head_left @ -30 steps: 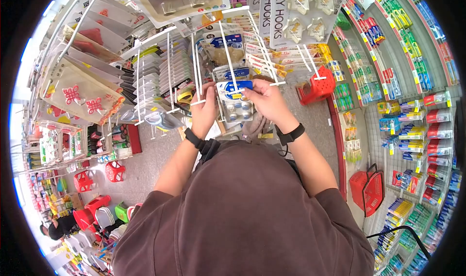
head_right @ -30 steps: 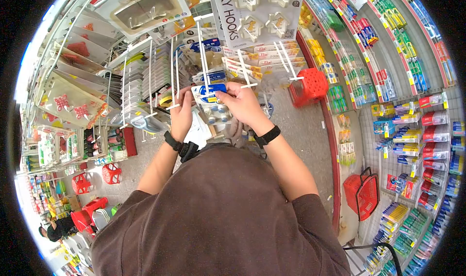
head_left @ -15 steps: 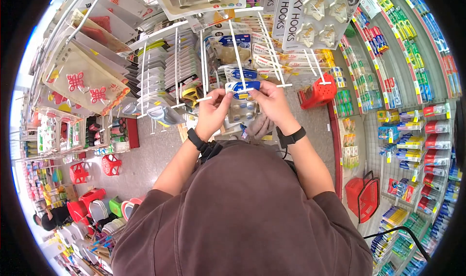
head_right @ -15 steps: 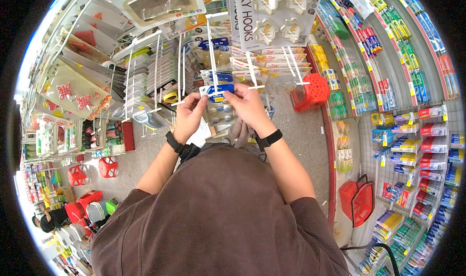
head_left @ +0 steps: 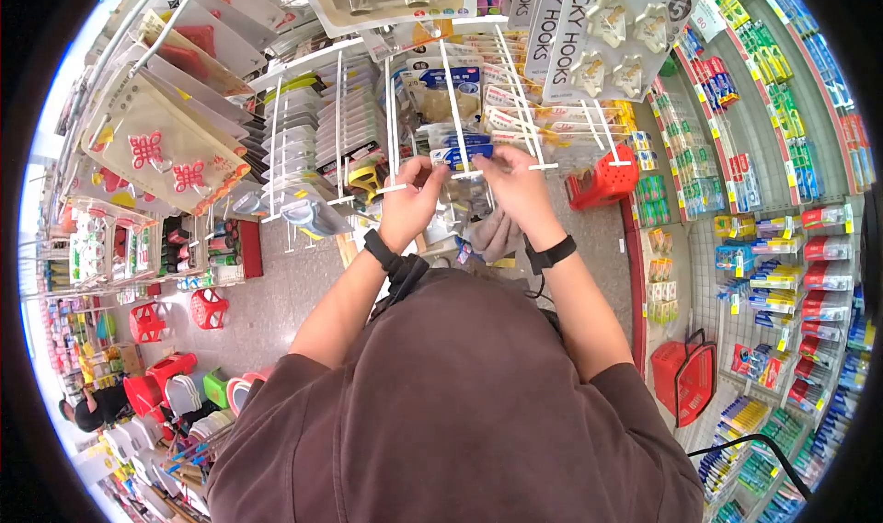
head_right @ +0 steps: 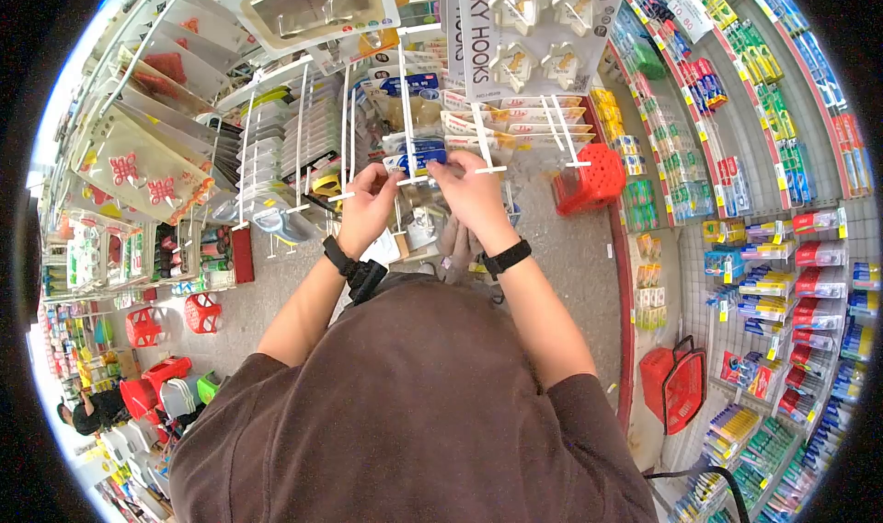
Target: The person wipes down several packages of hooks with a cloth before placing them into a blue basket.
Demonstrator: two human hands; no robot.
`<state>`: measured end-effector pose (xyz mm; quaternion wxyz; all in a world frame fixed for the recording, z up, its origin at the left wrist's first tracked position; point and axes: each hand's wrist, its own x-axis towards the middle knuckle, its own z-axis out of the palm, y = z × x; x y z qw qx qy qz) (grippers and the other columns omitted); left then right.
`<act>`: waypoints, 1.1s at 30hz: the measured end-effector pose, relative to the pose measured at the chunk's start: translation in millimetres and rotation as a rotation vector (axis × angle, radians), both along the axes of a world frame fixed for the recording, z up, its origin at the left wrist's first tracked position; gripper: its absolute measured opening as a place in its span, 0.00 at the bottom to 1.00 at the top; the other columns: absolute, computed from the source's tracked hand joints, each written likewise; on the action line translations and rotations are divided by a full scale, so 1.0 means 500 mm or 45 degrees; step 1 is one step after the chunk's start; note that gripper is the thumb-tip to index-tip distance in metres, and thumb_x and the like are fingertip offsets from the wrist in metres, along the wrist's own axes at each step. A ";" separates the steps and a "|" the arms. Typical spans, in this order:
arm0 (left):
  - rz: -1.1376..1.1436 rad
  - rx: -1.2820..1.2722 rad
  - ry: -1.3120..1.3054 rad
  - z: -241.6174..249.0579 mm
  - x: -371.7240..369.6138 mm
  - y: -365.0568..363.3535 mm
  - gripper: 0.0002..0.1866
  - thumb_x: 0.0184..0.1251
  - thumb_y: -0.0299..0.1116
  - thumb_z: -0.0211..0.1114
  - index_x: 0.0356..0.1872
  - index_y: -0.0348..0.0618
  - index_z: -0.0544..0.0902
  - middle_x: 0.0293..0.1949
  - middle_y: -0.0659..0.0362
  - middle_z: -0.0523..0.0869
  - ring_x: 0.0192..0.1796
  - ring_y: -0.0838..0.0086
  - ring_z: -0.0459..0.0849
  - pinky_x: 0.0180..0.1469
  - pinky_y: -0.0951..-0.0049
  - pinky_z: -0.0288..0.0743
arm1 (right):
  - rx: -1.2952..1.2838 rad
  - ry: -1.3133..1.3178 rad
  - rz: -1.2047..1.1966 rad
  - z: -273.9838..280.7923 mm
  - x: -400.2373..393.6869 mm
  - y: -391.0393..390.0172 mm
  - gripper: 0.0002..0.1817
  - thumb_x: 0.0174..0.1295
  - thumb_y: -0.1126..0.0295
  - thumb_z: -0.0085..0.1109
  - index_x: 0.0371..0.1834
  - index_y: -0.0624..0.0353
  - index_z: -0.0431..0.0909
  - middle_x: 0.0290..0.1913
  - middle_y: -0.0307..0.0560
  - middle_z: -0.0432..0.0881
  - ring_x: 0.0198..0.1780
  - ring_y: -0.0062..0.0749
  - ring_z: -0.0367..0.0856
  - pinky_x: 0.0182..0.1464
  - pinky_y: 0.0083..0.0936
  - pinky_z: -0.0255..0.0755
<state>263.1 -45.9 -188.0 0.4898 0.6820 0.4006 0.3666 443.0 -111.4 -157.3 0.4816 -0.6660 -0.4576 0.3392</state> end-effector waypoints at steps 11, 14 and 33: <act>0.366 0.141 -0.061 -0.023 0.063 0.033 0.15 0.70 0.40 0.65 0.36 0.34 0.80 0.28 0.51 0.85 0.30 0.69 0.84 0.36 0.70 0.75 | 0.066 0.000 -0.079 -0.030 0.045 -0.139 0.13 0.64 0.69 0.64 0.46 0.68 0.82 0.39 0.46 0.86 0.43 0.25 0.82 0.47 0.22 0.75; 0.459 0.281 -0.006 -0.041 0.078 0.060 0.16 0.70 0.41 0.64 0.35 0.35 0.80 0.29 0.50 0.84 0.31 0.63 0.84 0.38 0.67 0.75 | -0.048 0.109 -0.119 -0.021 0.058 -0.182 0.11 0.65 0.70 0.63 0.44 0.67 0.83 0.35 0.40 0.84 0.39 0.21 0.79 0.43 0.20 0.73; 0.387 0.036 -0.077 -0.089 0.064 0.058 0.19 0.68 0.31 0.65 0.55 0.35 0.71 0.46 0.52 0.80 0.48 0.68 0.80 0.51 0.68 0.75 | -0.110 0.316 -0.438 -0.009 0.112 -0.331 0.07 0.67 0.72 0.61 0.44 0.63 0.81 0.33 0.29 0.72 0.34 0.11 0.68 0.35 0.13 0.64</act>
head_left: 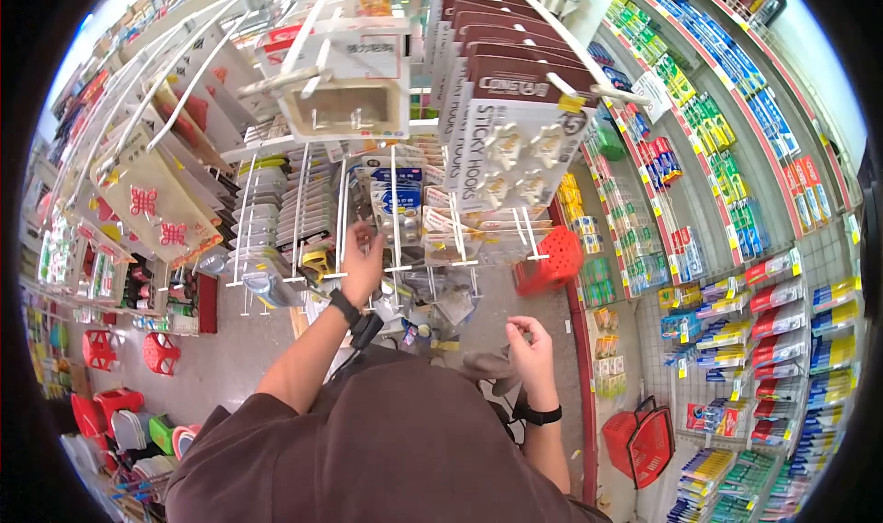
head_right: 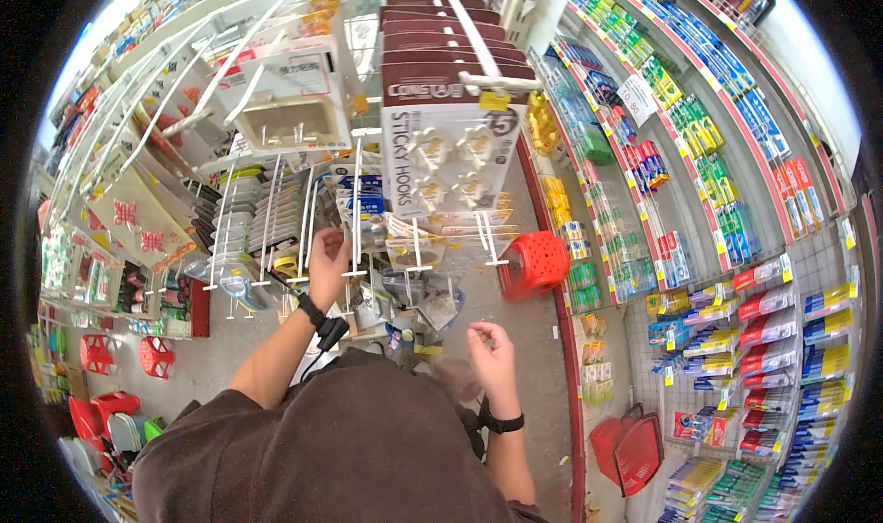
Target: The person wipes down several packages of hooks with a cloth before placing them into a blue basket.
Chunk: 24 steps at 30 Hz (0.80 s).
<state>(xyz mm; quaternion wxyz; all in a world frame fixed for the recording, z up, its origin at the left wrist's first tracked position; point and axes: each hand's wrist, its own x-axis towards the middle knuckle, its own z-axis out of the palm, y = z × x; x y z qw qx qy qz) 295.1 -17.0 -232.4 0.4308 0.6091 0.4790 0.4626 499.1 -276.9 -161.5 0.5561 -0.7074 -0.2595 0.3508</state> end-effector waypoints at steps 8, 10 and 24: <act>-0.424 -0.306 0.319 0.074 -0.055 -0.127 0.12 0.68 0.31 0.64 0.49 0.36 0.78 0.37 0.54 0.86 0.42 0.72 0.84 0.44 0.70 0.77 | -0.012 0.022 0.027 -0.027 0.015 -0.054 0.08 0.66 0.69 0.61 0.45 0.60 0.80 0.31 0.29 0.70 0.30 0.10 0.65 0.30 0.12 0.61; -0.538 -0.238 0.376 0.096 -0.061 -0.145 0.12 0.69 0.32 0.63 0.48 0.36 0.80 0.37 0.55 0.87 0.43 0.71 0.85 0.45 0.70 0.76 | -0.022 0.021 0.108 -0.014 0.015 -0.043 0.08 0.67 0.69 0.61 0.45 0.60 0.80 0.31 0.28 0.69 0.29 0.10 0.65 0.29 0.12 0.61; -0.848 0.600 1.303 0.386 -0.010 0.178 0.12 0.57 0.32 0.61 0.41 0.38 0.83 0.38 0.45 0.86 0.43 0.50 0.85 0.48 0.56 0.78 | 0.060 0.176 0.601 -0.033 -0.015 0.029 0.10 0.70 0.67 0.59 0.46 0.61 0.79 0.30 0.29 0.75 0.30 0.10 0.72 0.31 0.13 0.66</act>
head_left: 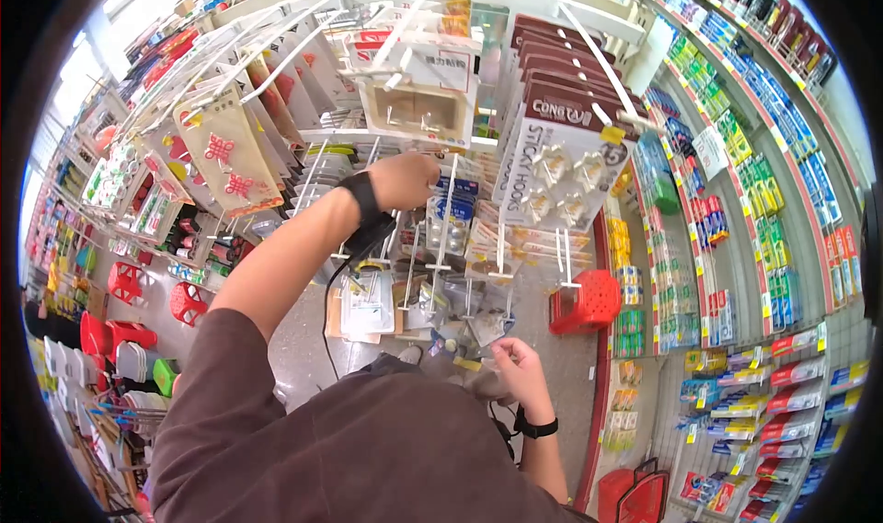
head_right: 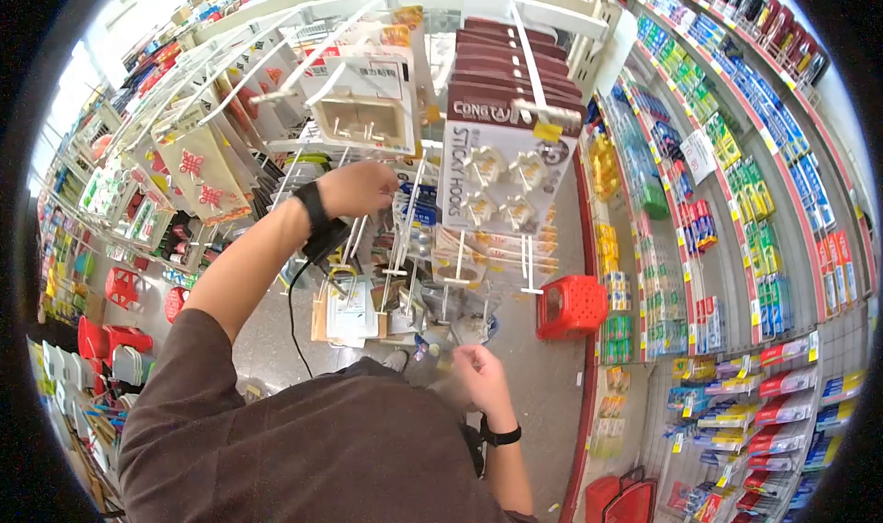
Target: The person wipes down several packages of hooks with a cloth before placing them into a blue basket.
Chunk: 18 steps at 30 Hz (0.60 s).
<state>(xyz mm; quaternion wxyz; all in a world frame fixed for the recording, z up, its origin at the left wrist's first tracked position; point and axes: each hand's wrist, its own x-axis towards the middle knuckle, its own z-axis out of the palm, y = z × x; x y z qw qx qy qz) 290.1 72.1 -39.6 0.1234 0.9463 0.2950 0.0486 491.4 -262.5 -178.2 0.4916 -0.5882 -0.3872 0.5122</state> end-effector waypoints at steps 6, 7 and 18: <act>0.194 0.237 0.155 -0.047 0.065 0.048 0.12 0.55 0.27 0.57 0.40 0.42 0.83 0.39 0.47 0.87 0.44 0.50 0.85 0.47 0.53 0.78 | -0.230 -0.071 0.016 0.050 -0.014 0.013 0.10 0.71 0.63 0.57 0.41 0.59 0.79 0.33 0.35 0.80 0.29 0.15 0.75 0.25 0.18 0.70; 0.188 0.242 0.149 -0.055 0.068 0.052 0.12 0.55 0.27 0.57 0.40 0.42 0.83 0.39 0.47 0.87 0.44 0.50 0.85 0.47 0.53 0.78 | -0.225 -0.075 0.009 0.040 -0.014 0.014 0.10 0.71 0.63 0.57 0.41 0.59 0.79 0.33 0.35 0.80 0.29 0.15 0.75 0.25 0.18 0.70; 0.239 -0.160 -0.058 -0.112 0.074 0.080 0.11 0.59 0.27 0.57 0.42 0.43 0.81 0.43 0.48 0.86 0.49 0.55 0.85 0.48 0.58 0.77 | -0.237 0.079 -0.030 0.016 -0.028 0.008 0.10 0.71 0.64 0.58 0.42 0.60 0.80 0.32 0.33 0.80 0.32 0.11 0.74 0.32 0.13 0.68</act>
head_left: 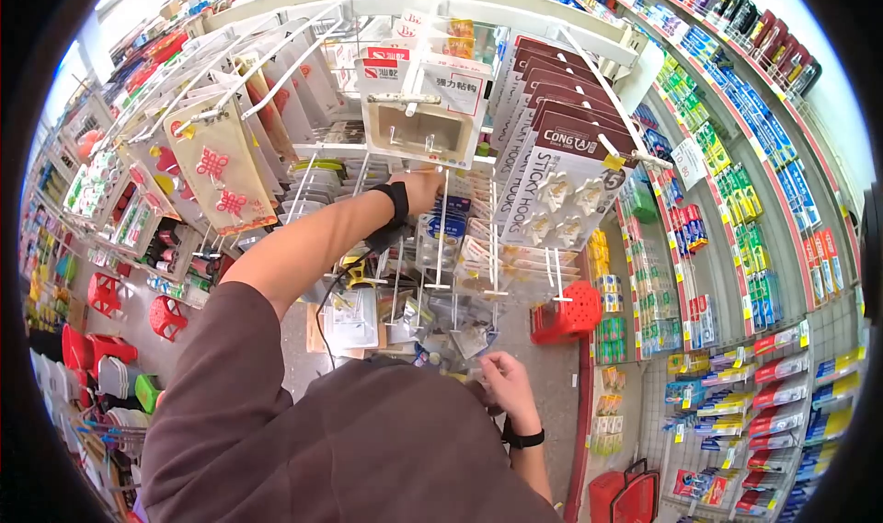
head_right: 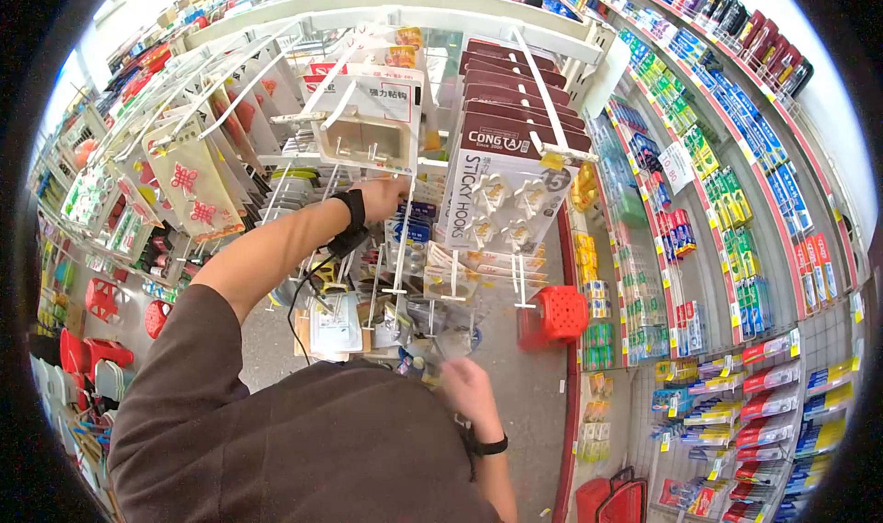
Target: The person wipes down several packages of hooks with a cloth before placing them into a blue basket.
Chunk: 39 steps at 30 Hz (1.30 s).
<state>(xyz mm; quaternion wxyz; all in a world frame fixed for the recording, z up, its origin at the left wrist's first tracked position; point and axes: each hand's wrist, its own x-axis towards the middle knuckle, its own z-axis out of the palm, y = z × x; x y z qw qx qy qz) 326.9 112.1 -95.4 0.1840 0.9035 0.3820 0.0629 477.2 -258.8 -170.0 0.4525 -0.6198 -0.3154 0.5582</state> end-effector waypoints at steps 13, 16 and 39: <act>-0.033 -0.280 -0.193 -0.124 0.024 0.091 0.12 0.65 0.23 0.59 0.49 0.35 0.82 0.45 0.48 0.87 0.47 0.61 0.85 0.51 0.64 0.77 | 0.010 -0.020 -0.055 -0.009 -0.010 0.000 0.10 0.70 0.65 0.58 0.41 0.61 0.80 0.33 0.31 0.79 0.34 0.13 0.74 0.36 0.16 0.69; -0.123 -0.185 -0.186 -0.185 0.027 0.128 0.14 0.64 0.21 0.58 0.50 0.35 0.81 0.46 0.48 0.87 0.48 0.61 0.85 0.51 0.64 0.77 | -0.002 -0.019 -0.049 -0.012 -0.017 -0.002 0.10 0.70 0.65 0.58 0.41 0.61 0.80 0.33 0.31 0.79 0.33 0.13 0.74 0.36 0.16 0.69; -0.247 0.010 -0.239 0.199 -0.165 -0.307 0.30 0.72 0.43 0.58 0.65 0.30 0.68 0.62 0.36 0.75 0.63 0.45 0.75 0.67 0.56 0.68 | 0.163 -0.071 0.170 -0.015 -0.011 -0.006 0.09 0.67 0.74 0.60 0.48 0.59 0.74 0.35 0.31 0.76 0.31 0.12 0.73 0.30 0.15 0.67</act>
